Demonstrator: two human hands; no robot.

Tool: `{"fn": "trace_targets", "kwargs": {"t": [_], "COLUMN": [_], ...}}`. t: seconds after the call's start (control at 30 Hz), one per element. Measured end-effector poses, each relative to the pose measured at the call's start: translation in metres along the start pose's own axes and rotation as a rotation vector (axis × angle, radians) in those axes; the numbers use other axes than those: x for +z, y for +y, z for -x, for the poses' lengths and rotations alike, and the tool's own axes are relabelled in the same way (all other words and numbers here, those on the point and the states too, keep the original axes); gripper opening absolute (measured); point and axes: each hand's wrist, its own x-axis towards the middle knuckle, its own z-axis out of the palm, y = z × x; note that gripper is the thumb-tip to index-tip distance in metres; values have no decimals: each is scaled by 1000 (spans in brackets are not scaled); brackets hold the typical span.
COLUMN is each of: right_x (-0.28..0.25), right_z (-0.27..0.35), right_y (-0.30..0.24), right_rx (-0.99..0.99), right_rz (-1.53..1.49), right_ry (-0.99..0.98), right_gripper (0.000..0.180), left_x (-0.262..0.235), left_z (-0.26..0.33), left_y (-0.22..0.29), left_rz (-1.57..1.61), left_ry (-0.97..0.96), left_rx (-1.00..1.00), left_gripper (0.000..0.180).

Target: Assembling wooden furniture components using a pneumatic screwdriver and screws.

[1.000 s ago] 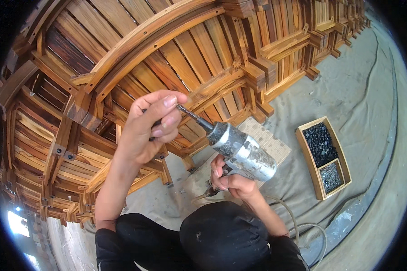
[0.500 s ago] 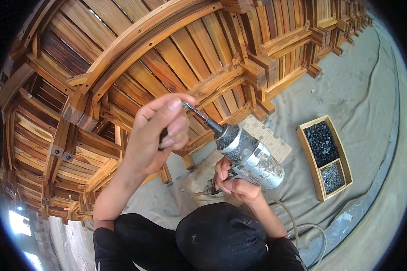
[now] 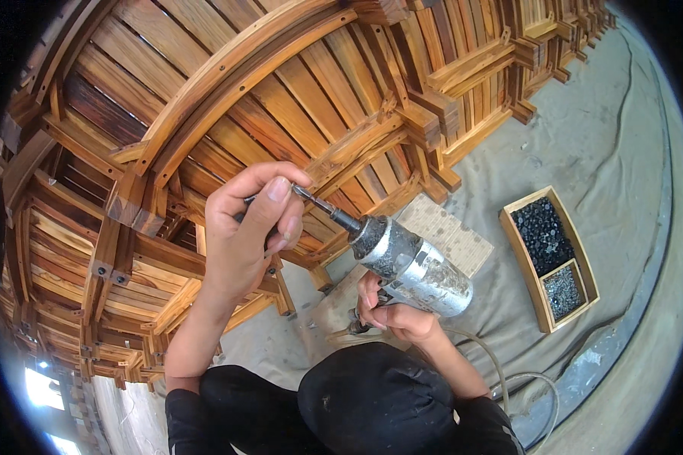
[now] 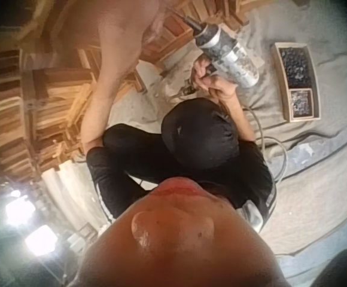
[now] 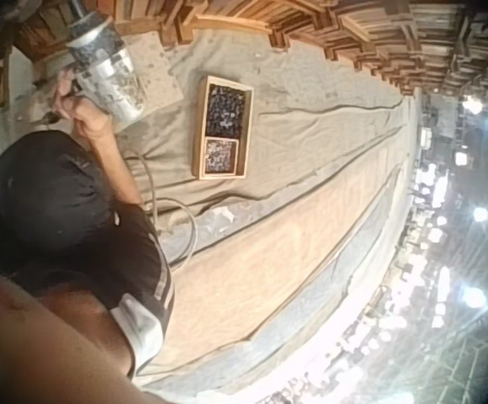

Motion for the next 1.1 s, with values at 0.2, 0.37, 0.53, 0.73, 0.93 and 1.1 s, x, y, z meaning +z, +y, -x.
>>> {"fn": "trace_targets", "kwargs": {"t": [0.2, 0.37, 0.53, 0.73, 0.93, 1.1], "right_x": [-16, -19, -24, -22, -22, -19], "right_z": [-1, -1, -1, 1, 1, 2], "right_y": [-1, 6, 11, 5, 2, 0], "right_rx": [-18, -29, -49, -63, -80, -88], "right_rz": [-86, -210, -223, -192, -171, -222], "right_ry": [-126, -146, -191, -177, -157, -121], "right_gripper": [34, 33, 34, 35, 37, 35], "left_x": [3, 16, 15, 21, 6, -14], "left_z": [-3, 3, 6, 11, 7, 0], "left_y": [2, -3, -9, -14, -32, -49], "left_rz": [-167, -52, 98, 231, 499, 771], "left_ry": [-30, -49, -89, -105, -18, 31], "left_rx": [72, -62, -129, -205, -461, -686], "left_gripper": [25, 27, 32, 33, 26, 28]}}
